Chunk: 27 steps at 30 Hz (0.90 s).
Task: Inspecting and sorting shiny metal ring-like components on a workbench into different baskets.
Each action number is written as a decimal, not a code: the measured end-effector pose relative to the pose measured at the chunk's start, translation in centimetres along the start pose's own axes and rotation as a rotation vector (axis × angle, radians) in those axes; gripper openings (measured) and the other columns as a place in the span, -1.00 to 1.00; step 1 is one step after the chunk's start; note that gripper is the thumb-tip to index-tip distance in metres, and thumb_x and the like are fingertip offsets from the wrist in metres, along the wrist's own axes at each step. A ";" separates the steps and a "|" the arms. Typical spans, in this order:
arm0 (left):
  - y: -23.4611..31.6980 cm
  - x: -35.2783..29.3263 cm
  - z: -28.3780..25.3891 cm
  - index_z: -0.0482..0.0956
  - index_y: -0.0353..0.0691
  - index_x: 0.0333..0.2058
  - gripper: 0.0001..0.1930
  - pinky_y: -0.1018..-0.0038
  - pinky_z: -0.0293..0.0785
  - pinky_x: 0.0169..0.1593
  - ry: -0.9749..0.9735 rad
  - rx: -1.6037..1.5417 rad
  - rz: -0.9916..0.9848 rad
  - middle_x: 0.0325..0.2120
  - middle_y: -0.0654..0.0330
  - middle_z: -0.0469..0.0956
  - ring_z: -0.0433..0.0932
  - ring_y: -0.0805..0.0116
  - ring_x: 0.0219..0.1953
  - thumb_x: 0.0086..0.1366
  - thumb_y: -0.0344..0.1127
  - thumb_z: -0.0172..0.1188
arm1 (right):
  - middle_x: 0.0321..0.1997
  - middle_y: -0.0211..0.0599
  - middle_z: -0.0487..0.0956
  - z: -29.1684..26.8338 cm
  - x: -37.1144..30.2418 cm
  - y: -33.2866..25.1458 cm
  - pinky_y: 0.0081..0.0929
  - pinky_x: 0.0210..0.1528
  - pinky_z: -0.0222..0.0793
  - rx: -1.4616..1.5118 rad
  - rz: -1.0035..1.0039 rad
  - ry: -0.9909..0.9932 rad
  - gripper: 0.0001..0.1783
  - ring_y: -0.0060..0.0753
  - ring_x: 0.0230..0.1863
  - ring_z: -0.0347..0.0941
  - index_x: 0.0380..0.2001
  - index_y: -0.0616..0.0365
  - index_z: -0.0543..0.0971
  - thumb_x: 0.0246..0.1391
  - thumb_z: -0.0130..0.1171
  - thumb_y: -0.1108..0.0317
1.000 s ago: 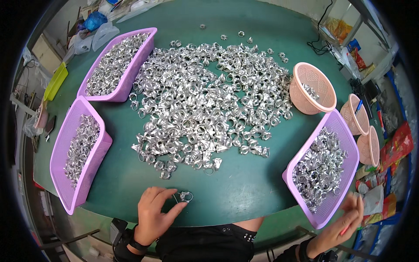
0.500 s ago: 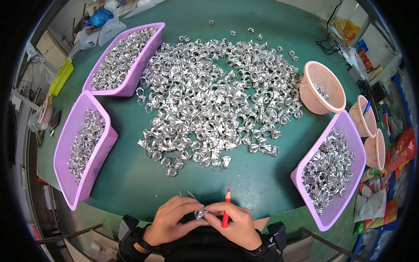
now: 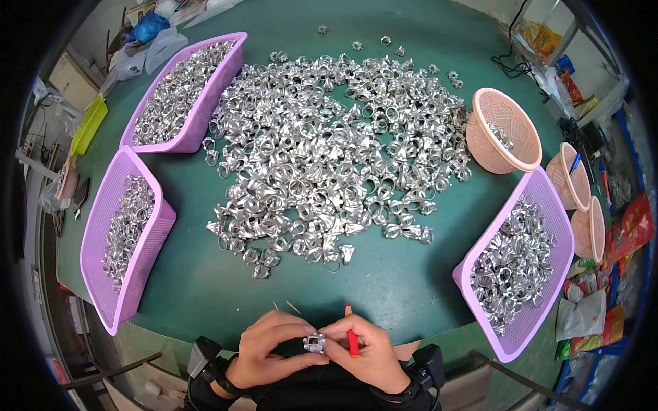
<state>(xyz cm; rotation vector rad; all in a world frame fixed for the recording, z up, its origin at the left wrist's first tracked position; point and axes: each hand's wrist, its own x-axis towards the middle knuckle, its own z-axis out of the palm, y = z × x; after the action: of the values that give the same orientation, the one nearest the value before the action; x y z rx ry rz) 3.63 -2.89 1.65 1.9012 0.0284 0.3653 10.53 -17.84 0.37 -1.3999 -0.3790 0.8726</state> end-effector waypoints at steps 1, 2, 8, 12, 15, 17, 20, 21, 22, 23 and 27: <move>0.0 0.0 0.0 0.45 -0.27 -0.37 -0.64 0.53 0.33 -0.38 -0.001 -0.001 -0.002 -0.44 0.20 0.45 0.42 0.33 -0.44 -0.24 -0.37 0.31 | -0.45 -0.33 0.46 0.3 0.0 -0.5 -0.71 -0.32 0.31 0.044 -0.012 0.028 -0.87 -0.64 -0.42 0.38 -0.43 0.29 0.37 -0.14 0.04 0.60; 0.1 0.1 0.0 0.45 -0.27 -0.37 -0.64 0.53 0.33 -0.38 -0.004 -0.015 0.034 -0.44 0.20 0.44 0.42 0.32 -0.43 -0.23 -0.38 0.30 | -0.45 -0.32 0.47 0.5 0.0 -0.7 -0.70 -0.31 0.31 0.088 -0.024 0.056 -0.87 -0.63 -0.41 0.39 -0.43 0.29 0.37 -0.14 0.05 0.60; 0.4 0.2 -0.4 0.44 -0.28 -0.34 -0.62 0.54 0.33 -0.36 -0.011 -0.054 0.101 -0.41 0.19 0.43 0.42 0.33 -0.41 -0.23 -0.40 0.30 | -0.38 -0.18 0.49 0.6 -0.2 -0.3 -0.60 -0.32 0.37 -0.033 -0.232 0.068 -0.84 -0.48 -0.35 0.44 -0.44 0.30 0.37 -0.18 0.09 0.60; 0.1 0.1 -0.5 0.44 -0.27 -0.36 -0.62 0.54 0.32 -0.37 0.005 -0.052 0.105 -0.42 0.18 0.42 0.41 0.34 -0.41 -0.25 -0.39 0.32 | -0.38 -0.12 0.49 0.5 0.1 -0.7 -0.56 -0.32 0.39 -0.086 -0.290 0.045 -0.83 -0.39 -0.34 0.45 -0.44 0.29 0.38 -0.19 0.09 0.61; 0.2 -0.1 -0.4 0.45 -0.27 -0.39 -0.63 0.55 0.30 -0.40 0.027 -0.060 0.049 -0.46 0.19 0.41 0.39 0.36 -0.44 -0.26 -0.39 0.33 | -0.40 -0.10 0.49 0.6 0.1 -0.5 -0.54 -0.32 0.39 -0.094 -0.322 0.062 -0.83 -0.33 -0.34 0.46 -0.44 0.27 0.38 -0.20 0.08 0.62; 0.4 -0.2 -0.4 0.45 -0.26 -0.40 -0.64 0.56 0.29 -0.41 0.032 -0.054 0.051 -0.47 0.21 0.41 0.39 0.37 -0.46 -0.26 -0.38 0.33 | -0.38 -0.07 0.48 0.5 0.0 -0.5 -0.51 -0.32 0.40 -0.079 -0.357 0.041 -0.83 -0.28 -0.33 0.46 -0.44 0.26 0.38 -0.20 0.08 0.61; 0.5 -0.4 -0.4 0.46 -0.25 -0.43 -0.66 0.57 0.28 -0.43 0.033 -0.041 0.067 -0.49 0.23 0.39 0.38 0.38 -0.48 -0.27 -0.38 0.33 | -0.36 -0.05 0.48 0.5 0.1 -0.6 -0.47 -0.31 0.40 -0.047 -0.383 0.022 -0.84 -0.25 -0.32 0.45 -0.45 0.25 0.39 -0.20 0.08 0.62; 0.4 -0.4 -0.3 0.47 -0.25 -0.44 -0.67 0.58 0.27 -0.44 0.030 -0.034 0.078 -0.49 0.24 0.39 0.37 0.39 -0.49 -0.27 -0.38 0.33 | -0.36 -0.05 0.48 0.5 0.2 -0.6 -0.47 -0.31 0.40 -0.047 -0.381 0.022 -0.84 -0.25 -0.32 0.45 -0.45 0.25 0.39 -0.20 0.08 0.62; 0.3 -0.4 -0.3 0.47 -0.25 -0.44 -0.67 0.58 0.27 -0.44 0.029 -0.035 0.077 -0.49 0.24 0.39 0.37 0.39 -0.49 -0.27 -0.38 0.33 | -0.35 -0.04 0.47 0.5 0.3 -0.6 -0.46 -0.30 0.41 -0.038 -0.379 0.025 -0.85 -0.24 -0.31 0.45 -0.45 0.26 0.39 -0.19 0.07 0.62; 0.2 -0.4 -0.2 0.47 -0.24 -0.43 -0.67 0.58 0.27 -0.45 0.035 -0.030 0.083 -0.50 0.25 0.39 0.37 0.40 -0.50 -0.27 -0.38 0.33 | -0.34 -0.03 0.47 0.6 0.3 -0.5 -0.45 -0.30 0.41 -0.029 -0.377 0.028 -0.86 -0.23 -0.30 0.45 -0.46 0.27 0.39 -0.19 0.06 0.63; 0.4 -0.3 -0.1 0.48 -0.24 -0.43 -0.67 0.59 0.26 -0.46 0.045 -0.015 0.094 -0.51 0.25 0.38 0.36 0.41 -0.51 -0.27 -0.37 0.34 | -0.37 -0.08 0.48 0.7 0.2 -0.2 -0.49 -0.32 0.41 -0.037 -0.376 0.055 -0.84 -0.28 -0.33 0.46 -0.44 0.27 0.40 -0.20 0.07 0.62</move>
<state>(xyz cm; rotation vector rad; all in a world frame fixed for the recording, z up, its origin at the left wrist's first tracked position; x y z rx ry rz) 3.21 -2.98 1.99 1.8838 -0.0332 0.4705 10.27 -17.20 0.65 -1.3277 -0.5963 0.5205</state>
